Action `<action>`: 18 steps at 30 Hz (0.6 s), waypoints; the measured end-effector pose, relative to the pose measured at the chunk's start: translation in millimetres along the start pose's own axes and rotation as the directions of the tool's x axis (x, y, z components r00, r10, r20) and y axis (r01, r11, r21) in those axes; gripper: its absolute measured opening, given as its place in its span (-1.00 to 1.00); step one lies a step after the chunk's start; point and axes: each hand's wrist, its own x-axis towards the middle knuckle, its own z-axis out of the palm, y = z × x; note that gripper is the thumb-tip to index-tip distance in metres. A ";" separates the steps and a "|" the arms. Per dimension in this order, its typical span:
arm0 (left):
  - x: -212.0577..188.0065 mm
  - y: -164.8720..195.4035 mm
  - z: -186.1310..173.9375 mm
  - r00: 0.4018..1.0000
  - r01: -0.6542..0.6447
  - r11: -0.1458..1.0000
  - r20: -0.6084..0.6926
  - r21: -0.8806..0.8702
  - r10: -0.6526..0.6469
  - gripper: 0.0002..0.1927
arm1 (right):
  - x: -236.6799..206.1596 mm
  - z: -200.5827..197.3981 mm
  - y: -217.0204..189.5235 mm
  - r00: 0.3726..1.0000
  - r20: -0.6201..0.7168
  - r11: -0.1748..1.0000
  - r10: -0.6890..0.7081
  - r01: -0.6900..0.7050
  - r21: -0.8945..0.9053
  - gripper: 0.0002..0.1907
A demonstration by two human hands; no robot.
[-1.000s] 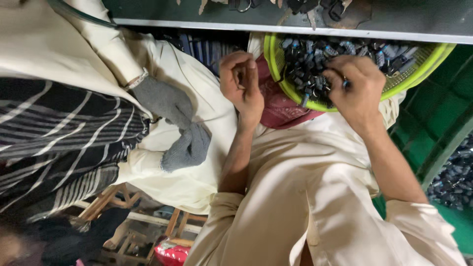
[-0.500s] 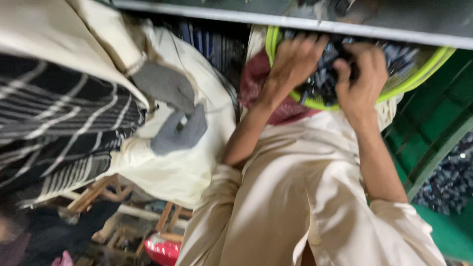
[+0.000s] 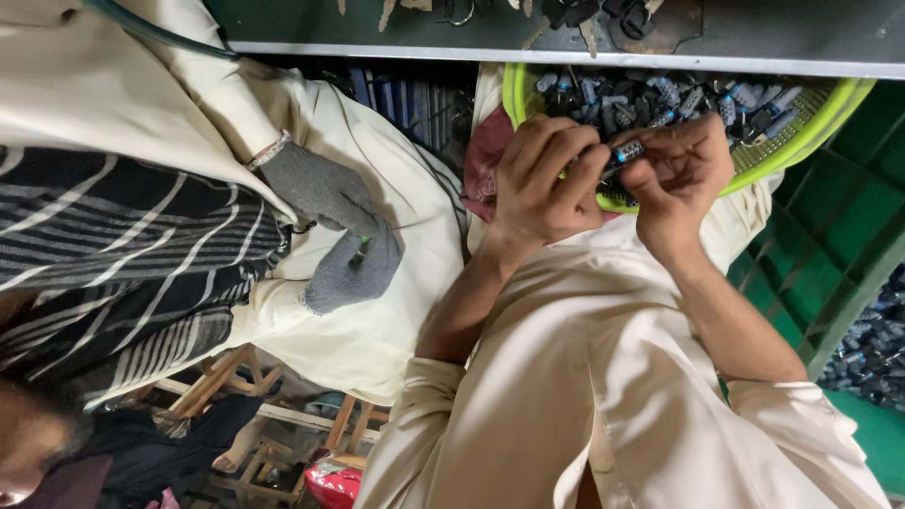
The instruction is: The person sits on the floor and repeatedly picks small cylindrical components from a green basket, inserts them into a machine slot, and places the processed items into a green bin. The person handles the components one at a time throughout the clip.
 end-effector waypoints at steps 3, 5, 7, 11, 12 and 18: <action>-3.1 5.9 -12.3 0.984 -0.119 0.986 0.148 0.114 0.101 -0.73 | 2.8 4.3 4.3 0.985 -0.006 0.973 0.174 -0.171 0.156 -0.64; -5.7 9.8 -22.6 0.991 -0.103 0.988 0.100 0.114 0.091 -0.77 | 5.4 10.8 3.7 0.920 0.032 0.832 0.390 -0.367 0.416 -0.66; -11.0 13.8 -38.0 0.995 -0.074 0.992 0.068 0.107 0.066 -0.78 | 8.3 18.1 0.6 0.944 0.067 0.868 0.322 -0.323 0.378 -0.70; -24.1 8.1 -53.7 0.996 0.011 0.999 -0.090 0.030 -0.008 -0.84 | 20.6 21.3 -13.1 0.854 0.227 0.621 0.469 -0.501 0.602 -0.76; -29.0 4.6 -52.6 0.986 0.046 0.999 -0.160 0.006 -0.045 -0.86 | 23.3 20.8 -18.2 0.828 0.253 0.594 0.501 -0.542 0.595 -0.75; -63.0 -31.7 -12.7 0.561 0.626 0.395 0.037 -0.672 -0.827 -0.74 | 63.2 23.2 -69.0 0.975 0.162 0.987 0.154 -0.159 0.017 -0.84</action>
